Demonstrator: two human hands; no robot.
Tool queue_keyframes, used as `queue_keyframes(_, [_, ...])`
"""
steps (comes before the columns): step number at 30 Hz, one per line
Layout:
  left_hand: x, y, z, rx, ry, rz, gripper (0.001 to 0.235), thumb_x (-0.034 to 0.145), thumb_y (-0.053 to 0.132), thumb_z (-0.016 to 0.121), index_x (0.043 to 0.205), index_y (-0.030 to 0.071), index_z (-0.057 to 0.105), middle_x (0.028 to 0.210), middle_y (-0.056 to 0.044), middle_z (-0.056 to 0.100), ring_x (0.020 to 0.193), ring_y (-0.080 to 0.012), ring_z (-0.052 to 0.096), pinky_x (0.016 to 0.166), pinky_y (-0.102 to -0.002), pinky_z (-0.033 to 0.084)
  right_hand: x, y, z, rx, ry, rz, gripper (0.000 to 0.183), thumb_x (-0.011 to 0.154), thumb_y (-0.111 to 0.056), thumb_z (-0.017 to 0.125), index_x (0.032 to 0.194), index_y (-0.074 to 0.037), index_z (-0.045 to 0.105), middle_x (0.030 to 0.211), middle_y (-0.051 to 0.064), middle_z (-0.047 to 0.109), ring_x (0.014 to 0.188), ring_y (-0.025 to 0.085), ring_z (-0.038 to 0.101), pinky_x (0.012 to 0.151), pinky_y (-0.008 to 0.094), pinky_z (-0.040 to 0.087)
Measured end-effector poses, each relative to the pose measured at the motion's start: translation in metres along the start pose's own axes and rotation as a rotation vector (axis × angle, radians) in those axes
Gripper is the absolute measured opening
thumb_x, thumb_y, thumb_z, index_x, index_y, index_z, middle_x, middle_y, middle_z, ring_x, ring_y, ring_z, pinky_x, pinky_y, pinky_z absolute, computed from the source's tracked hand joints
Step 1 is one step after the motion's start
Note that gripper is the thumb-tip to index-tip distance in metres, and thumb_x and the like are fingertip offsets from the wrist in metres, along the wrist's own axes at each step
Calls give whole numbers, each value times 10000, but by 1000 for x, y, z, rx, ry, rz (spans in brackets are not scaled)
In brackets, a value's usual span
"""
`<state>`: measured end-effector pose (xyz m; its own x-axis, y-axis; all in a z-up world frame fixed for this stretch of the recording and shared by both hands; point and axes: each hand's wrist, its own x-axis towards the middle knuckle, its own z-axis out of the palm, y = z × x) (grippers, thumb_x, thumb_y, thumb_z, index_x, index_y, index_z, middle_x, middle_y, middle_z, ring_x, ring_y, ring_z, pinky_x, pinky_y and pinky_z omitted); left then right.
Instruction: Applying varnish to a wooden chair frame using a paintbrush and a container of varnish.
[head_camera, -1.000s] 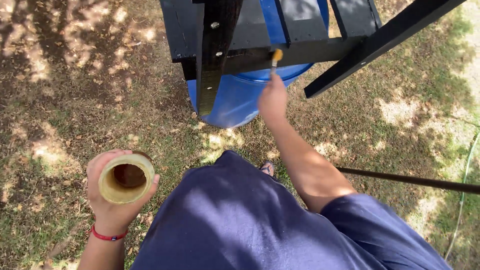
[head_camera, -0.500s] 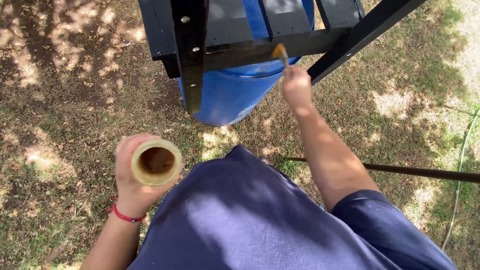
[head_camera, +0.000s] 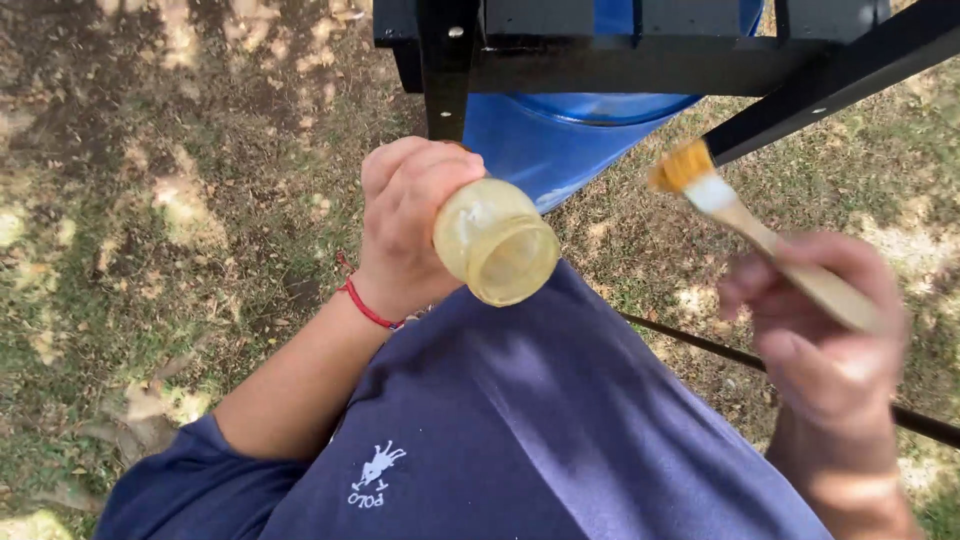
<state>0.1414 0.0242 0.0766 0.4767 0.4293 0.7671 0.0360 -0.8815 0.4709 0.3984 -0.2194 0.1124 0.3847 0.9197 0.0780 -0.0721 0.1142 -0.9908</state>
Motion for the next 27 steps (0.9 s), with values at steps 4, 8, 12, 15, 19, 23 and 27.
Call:
queue_keyframes(4, [23, 12, 2, 100, 42, 106, 246, 973, 249, 612, 1128, 65, 557, 1084, -114, 669, 1008, -294, 607, 952, -411, 408, -38, -15, -9, -480, 167, -475, 315, 998, -348, 409, 862, -74, 334, 682, 131, 431, 514, 190, 463, 488, 330, 442])
queue_keyframes(8, [33, 22, 2, 180, 21, 122, 260, 952, 224, 658, 1128, 69, 546, 1085, -94, 661, 1014, -294, 584, 932, -423, 402, -43, -82, 19, -758, -189, -360, 231, 817, -147, 627, 1018, -240, 562, 781, -71, 725, 744, 126, 796, 757, 243, 708])
queue_keyframes(12, [35, 28, 4, 187, 8, 125, 237, 956, 228, 647, 1104, 65, 561, 1079, -90, 661, 1010, -292, 583, 928, -423, 402, 1, -100, 66, -855, -309, -352, 392, 746, -342, 656, 1024, -66, 653, 861, 100, 722, 804, 221, 765, 734, 315, 627])
queue_keyframes(15, [33, 30, 3, 189, 3, 121, 203, 961, 169, 661, 1105, 62, 566, 1064, -102, 678, 985, -297, 603, 936, -422, 401, 24, -85, 93, -749, -235, -630, 257, 812, -153, 642, 911, 84, 630, 782, 181, 700, 653, 254, 725, 620, 302, 642])
queue_keyframes(19, [32, 29, 1, 206, 0, 132, 170, 977, 170, 625, 1098, 63, 572, 1059, -106, 675, 976, -302, 598, 919, -436, 416, 40, -74, 104, -761, -267, -537, 219, 883, -173, 664, 981, 22, 683, 883, 126, 731, 736, 193, 729, 662, 274, 584])
queue_keyframes(23, [31, 29, -2, 229, 1, 141, 154, 995, 188, 574, 1086, 65, 564, 1051, -98, 673, 979, -289, 598, 908, -420, 404, 50, -76, 115, -700, -294, -411, 218, 913, -152, 657, 1045, 22, 659, 946, 137, 734, 786, 184, 733, 698, 261, 578])
queue_keyframes(27, [29, 27, -2, 247, 8, 146, 176, 982, 217, 596, 1082, 75, 563, 1041, -90, 681, 976, -279, 594, 902, -420, 407, 55, -75, 119, -745, -305, -336, 211, 920, -193, 667, 1041, -21, 661, 939, 104, 736, 764, 169, 714, 680, 269, 552])
